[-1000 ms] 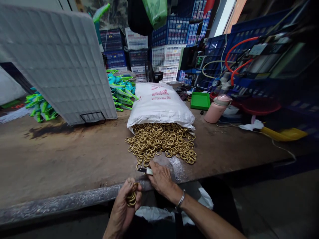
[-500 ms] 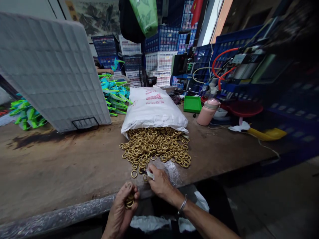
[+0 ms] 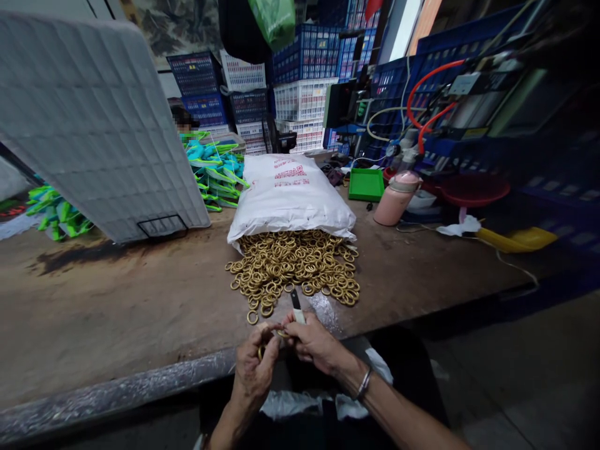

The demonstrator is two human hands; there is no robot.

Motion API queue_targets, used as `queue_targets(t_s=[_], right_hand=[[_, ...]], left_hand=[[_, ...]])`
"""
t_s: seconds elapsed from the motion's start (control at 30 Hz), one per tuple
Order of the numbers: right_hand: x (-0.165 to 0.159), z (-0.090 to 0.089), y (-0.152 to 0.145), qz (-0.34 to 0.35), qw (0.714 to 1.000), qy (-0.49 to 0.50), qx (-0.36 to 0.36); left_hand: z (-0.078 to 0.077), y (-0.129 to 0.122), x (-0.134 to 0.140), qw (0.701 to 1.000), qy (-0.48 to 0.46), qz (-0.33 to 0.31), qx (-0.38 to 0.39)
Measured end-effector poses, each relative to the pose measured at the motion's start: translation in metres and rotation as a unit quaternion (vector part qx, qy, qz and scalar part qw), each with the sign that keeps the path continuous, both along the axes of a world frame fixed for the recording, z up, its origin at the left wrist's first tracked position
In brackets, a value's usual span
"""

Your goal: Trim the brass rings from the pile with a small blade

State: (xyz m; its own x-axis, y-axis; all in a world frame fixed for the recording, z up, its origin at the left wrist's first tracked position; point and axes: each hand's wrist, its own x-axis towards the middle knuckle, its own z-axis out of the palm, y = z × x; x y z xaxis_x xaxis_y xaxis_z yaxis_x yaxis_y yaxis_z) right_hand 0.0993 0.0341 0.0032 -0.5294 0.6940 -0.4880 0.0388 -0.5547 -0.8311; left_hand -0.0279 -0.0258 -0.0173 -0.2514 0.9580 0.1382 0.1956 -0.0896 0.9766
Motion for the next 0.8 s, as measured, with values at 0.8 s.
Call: queue_targets(t_s=[0.8], right_hand=[[-0.002,-0.011,0.001,0.006,0.96,-0.126,0.248]], left_hand=[[0.007,-0.001,0.012,0.933,-0.281,-0.047,-0.22]])
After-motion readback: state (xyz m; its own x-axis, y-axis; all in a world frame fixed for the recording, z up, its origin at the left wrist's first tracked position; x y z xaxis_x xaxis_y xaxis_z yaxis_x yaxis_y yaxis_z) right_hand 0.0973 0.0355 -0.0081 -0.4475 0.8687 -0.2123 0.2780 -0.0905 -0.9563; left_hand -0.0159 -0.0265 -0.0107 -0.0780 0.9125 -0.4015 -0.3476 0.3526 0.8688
